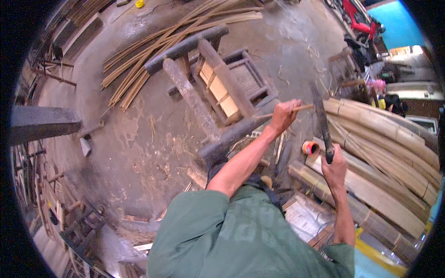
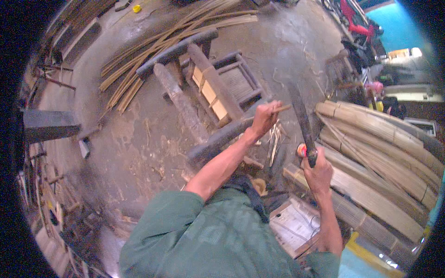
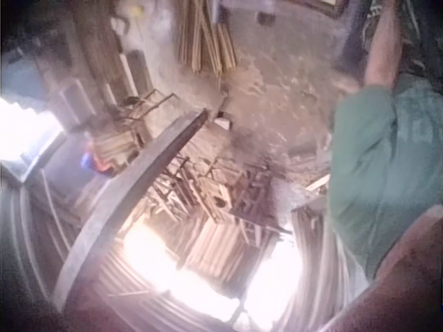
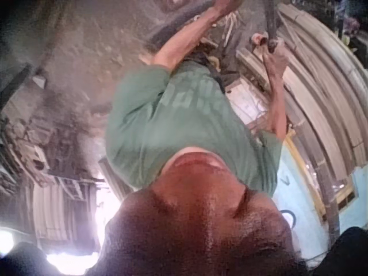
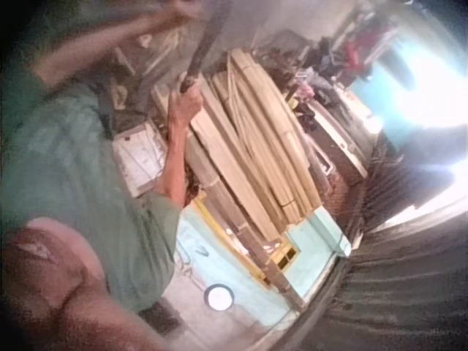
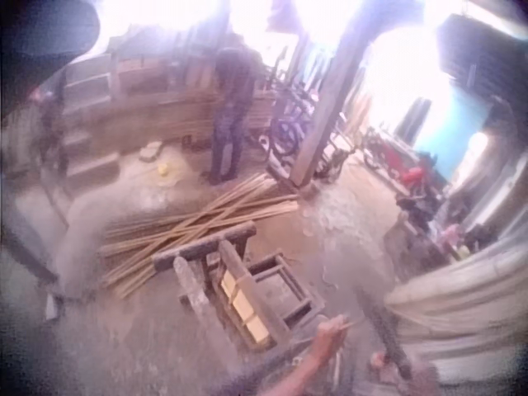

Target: The person assembles a bamboo chair by inserting thin bamboo strips into pre-drilled holes in the chair frame. They use a knife to trim and shape the strips and a hammer to tap them into place. The person occasionally repositions the chair frame and adjusts their position while working.

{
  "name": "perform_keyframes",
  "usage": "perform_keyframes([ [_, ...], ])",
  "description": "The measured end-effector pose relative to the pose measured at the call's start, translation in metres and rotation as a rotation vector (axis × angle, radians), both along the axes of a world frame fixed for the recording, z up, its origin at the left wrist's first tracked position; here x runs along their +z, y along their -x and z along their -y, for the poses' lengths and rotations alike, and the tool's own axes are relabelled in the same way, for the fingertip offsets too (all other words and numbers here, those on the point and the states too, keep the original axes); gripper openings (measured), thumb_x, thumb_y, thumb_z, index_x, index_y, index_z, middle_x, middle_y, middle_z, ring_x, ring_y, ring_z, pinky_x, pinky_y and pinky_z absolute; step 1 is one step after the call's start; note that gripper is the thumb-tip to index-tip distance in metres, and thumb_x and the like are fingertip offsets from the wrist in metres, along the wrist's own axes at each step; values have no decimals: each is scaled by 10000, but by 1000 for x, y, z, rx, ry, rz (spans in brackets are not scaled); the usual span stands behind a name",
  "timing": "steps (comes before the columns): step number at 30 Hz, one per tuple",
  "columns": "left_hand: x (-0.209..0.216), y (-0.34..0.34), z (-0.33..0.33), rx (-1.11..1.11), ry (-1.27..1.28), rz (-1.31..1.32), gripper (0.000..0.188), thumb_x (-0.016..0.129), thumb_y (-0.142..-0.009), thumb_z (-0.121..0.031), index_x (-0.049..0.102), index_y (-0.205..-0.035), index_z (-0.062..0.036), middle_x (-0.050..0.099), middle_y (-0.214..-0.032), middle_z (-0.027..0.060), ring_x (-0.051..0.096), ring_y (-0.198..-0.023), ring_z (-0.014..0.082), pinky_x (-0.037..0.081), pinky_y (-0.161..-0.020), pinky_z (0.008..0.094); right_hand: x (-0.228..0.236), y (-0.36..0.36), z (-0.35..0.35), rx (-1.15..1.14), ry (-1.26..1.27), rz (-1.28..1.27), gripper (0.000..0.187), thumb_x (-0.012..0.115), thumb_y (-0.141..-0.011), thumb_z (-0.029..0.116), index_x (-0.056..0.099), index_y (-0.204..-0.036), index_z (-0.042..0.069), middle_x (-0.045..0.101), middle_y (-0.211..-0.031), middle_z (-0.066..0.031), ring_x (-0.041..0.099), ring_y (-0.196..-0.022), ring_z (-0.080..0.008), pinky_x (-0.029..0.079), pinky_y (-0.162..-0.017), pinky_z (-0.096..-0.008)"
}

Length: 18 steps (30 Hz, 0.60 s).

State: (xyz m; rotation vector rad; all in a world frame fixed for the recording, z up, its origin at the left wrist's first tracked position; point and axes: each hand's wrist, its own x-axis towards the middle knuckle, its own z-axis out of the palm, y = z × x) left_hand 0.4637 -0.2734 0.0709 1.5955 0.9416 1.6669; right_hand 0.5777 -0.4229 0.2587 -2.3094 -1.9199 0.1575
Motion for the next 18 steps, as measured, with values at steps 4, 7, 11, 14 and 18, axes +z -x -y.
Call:
perform_keyframes([
  [4,2,8,-6,2,21,-89,253,494,-951,-179,506,-754,-21,507,-654,168,559,-584,348,426,-511,434,47,-16,-33,-119,-420,-255,190,608,-841,95,555,-1009,24,589,-815,-64,566,-678,-166,465,-615,-307],
  [7,5,9,-3,-6,31,-71,249,500,-947,-173,501,-752,-19,502,-650,169,560,-585,347,425,-507,433,68,-7,-41,50,-815,-642,95,544,-905,84,539,-996,54,566,-731,-7,527,-599,-132,449,-546,-272],
  [11,4,0,7,-39,-20,-40,243,525,-930,-169,493,-744,-16,507,-652,173,564,-588,348,425,-500,430,-11,-3,6,21,79,24,345,664,-767,103,505,-1061,18,551,-790,-246,584,-723,-388,451,-639,-408],
  [14,-12,3,-8,44,-31,-5,238,546,-914,-167,493,-737,-18,512,-654,178,568,-591,351,426,-496,426,23,2,-23,129,-252,162,327,676,-769,100,526,-1054,46,602,-786,-175,623,-692,-327,475,-614,-401],
  [18,-5,15,-3,-12,52,-69,240,523,-931,-160,492,-738,-21,503,-644,176,567,-587,350,423,-493,426,65,5,-52,18,-778,-686,108,487,-934,67,512,-1039,71,479,-696,-2,447,-583,-83,377,-530,-191],
])
